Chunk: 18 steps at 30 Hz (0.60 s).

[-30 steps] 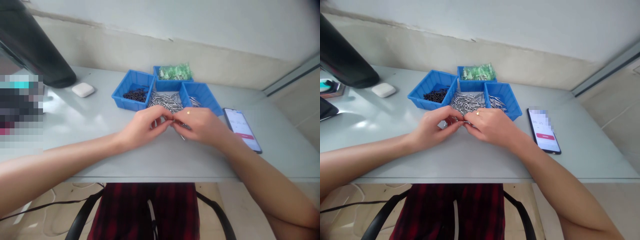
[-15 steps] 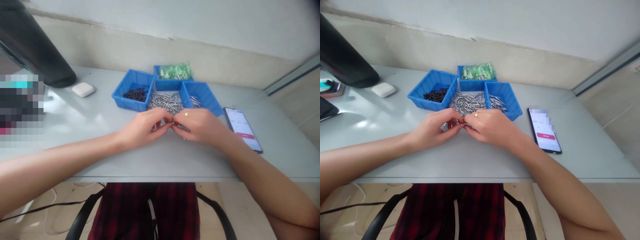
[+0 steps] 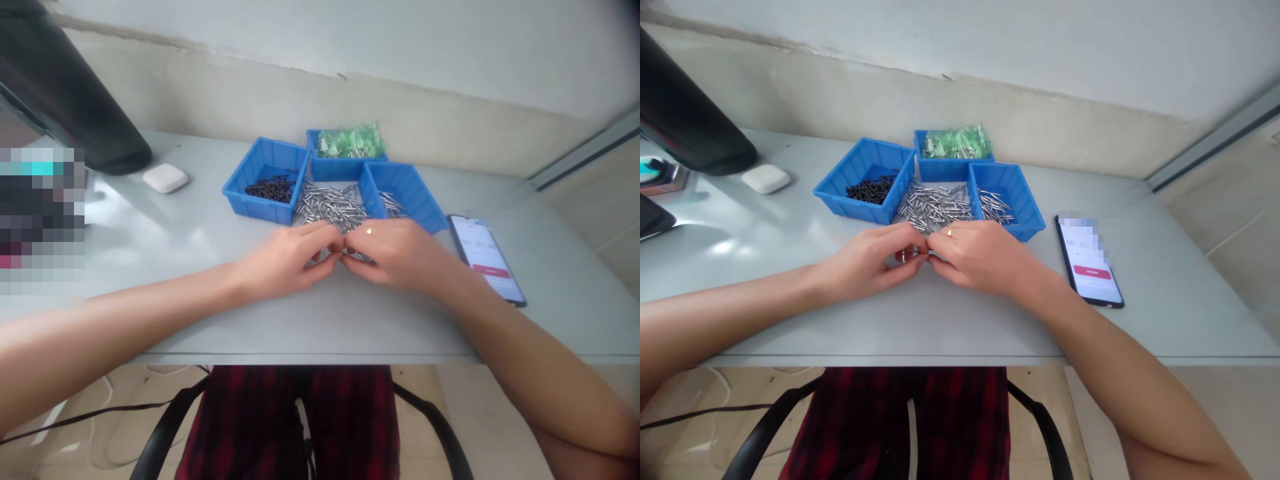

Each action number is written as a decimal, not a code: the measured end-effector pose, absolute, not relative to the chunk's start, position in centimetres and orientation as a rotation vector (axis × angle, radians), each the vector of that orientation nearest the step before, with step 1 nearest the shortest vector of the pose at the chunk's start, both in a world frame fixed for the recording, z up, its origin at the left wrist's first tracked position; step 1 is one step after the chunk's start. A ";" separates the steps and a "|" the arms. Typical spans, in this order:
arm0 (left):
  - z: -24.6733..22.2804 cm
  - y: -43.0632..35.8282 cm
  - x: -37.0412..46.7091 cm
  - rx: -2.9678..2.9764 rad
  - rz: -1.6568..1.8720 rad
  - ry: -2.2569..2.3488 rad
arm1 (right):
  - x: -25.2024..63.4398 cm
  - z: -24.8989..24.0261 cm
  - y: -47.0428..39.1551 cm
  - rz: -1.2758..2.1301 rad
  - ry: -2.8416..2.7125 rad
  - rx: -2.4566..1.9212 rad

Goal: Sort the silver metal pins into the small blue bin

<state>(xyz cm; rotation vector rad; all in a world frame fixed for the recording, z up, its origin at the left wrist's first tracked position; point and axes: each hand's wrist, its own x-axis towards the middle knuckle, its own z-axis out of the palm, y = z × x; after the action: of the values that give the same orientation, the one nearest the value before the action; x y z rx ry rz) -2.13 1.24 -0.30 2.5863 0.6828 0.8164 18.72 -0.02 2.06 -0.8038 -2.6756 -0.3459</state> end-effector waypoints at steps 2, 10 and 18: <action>-0.3 1.3 -2.1 2.592 0.808 0.679 | 18.7 2.0 0.0 -0.356 -2.684 -0.806; -0.5 1.4 -2.3 2.631 0.699 0.675 | 18.8 1.7 0.1 -0.429 -2.698 -0.771; -0.7 1.3 -2.2 2.648 0.656 0.661 | 18.8 1.7 0.1 -0.444 -2.685 -0.796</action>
<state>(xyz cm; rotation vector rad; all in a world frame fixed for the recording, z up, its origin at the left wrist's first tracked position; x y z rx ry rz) -2.25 1.31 -0.71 2.6480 0.6607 0.6555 18.84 0.14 1.73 -0.7964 -2.6852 -0.4439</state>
